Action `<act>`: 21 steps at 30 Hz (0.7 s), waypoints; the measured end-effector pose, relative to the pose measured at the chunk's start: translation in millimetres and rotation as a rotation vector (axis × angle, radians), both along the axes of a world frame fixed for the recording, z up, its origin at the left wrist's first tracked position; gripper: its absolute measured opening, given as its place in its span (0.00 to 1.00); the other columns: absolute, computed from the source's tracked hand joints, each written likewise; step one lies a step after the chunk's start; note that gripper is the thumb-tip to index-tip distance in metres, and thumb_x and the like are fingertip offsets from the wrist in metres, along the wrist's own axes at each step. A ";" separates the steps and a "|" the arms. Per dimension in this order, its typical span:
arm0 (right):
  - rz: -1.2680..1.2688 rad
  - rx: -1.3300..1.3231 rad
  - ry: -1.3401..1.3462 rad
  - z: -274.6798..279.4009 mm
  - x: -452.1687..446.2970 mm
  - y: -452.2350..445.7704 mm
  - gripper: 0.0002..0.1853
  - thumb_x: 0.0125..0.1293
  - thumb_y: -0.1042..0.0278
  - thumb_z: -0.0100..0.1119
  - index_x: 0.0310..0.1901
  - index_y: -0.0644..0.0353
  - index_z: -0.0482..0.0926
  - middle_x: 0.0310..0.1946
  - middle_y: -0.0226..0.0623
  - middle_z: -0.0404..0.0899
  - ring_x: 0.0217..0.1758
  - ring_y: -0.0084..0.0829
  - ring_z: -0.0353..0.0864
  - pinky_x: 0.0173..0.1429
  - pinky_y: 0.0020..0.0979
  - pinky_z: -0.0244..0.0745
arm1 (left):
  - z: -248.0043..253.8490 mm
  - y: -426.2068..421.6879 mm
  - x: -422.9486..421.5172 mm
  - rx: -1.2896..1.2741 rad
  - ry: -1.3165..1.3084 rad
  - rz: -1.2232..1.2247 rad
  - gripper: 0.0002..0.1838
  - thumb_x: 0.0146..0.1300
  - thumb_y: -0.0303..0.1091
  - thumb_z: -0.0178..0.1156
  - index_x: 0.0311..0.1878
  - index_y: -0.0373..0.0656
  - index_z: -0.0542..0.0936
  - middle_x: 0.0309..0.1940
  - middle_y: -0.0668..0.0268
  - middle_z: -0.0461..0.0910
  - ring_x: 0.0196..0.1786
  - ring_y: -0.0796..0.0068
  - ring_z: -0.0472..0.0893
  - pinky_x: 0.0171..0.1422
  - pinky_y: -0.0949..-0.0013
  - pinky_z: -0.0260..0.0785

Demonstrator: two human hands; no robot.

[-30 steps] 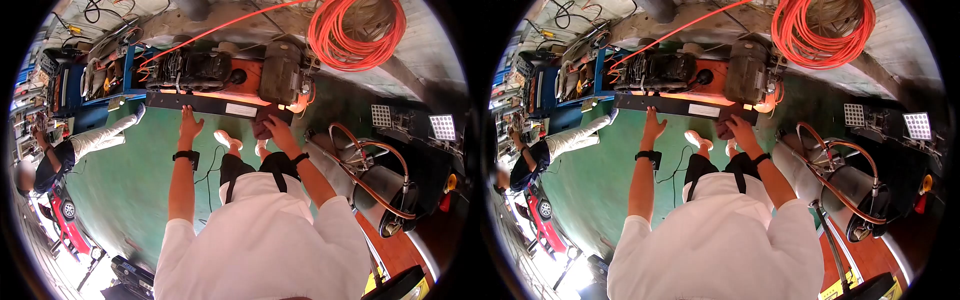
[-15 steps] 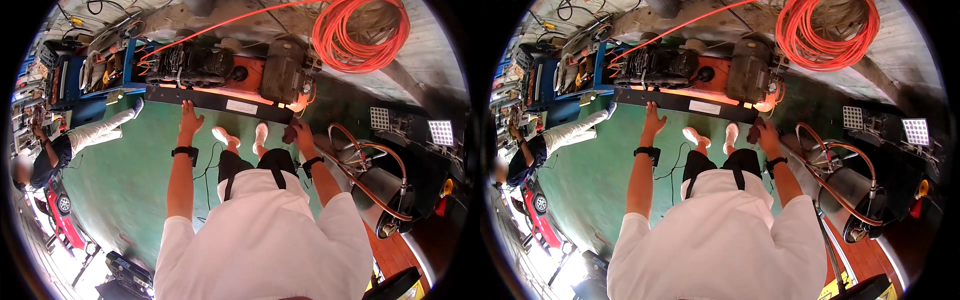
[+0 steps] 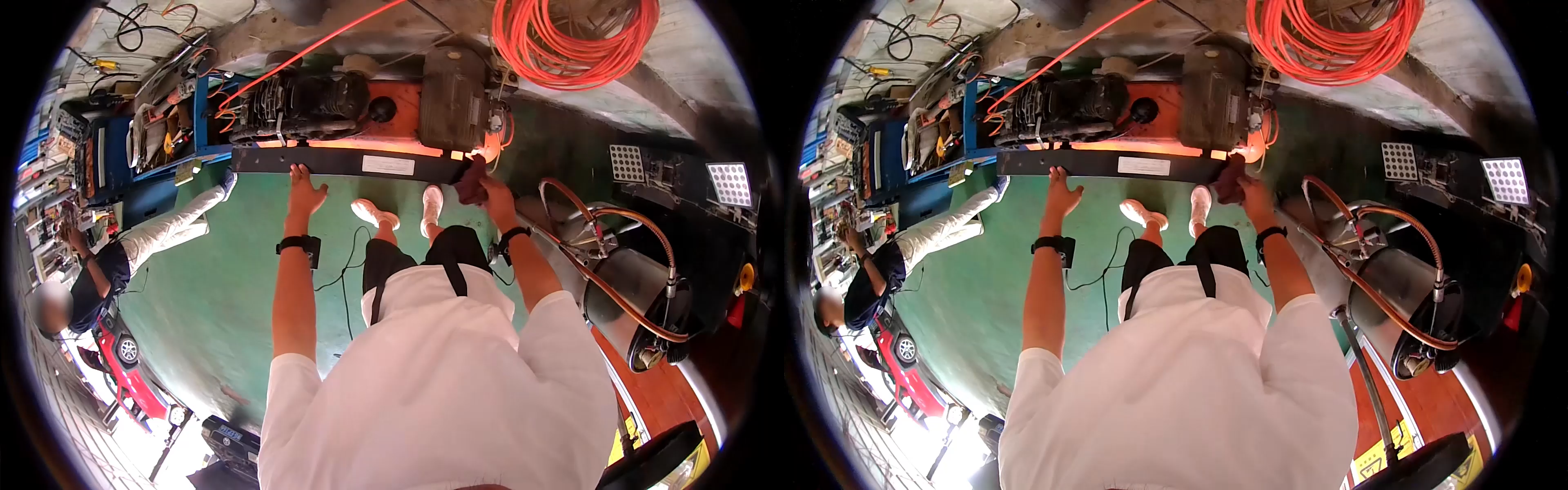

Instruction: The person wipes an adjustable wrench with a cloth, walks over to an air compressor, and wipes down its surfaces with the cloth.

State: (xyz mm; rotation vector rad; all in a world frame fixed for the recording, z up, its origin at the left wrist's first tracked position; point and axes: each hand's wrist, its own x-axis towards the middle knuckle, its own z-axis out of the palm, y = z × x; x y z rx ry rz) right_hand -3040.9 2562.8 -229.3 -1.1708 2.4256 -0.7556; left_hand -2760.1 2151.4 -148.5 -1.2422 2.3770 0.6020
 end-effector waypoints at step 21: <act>-0.552 -0.003 -0.694 -64.0 6.2 -8.8 0.31 0.60 0.65 0.63 0.64 0.60 0.63 0.47 0.51 0.81 0.50 0.49 0.82 0.53 0.41 0.76 | 18.9 6.6 -20.1 0.004 -0.115 0.005 0.54 0.56 0.52 0.64 0.74 0.26 0.49 0.76 0.38 0.41 0.79 0.45 0.46 0.78 0.57 0.51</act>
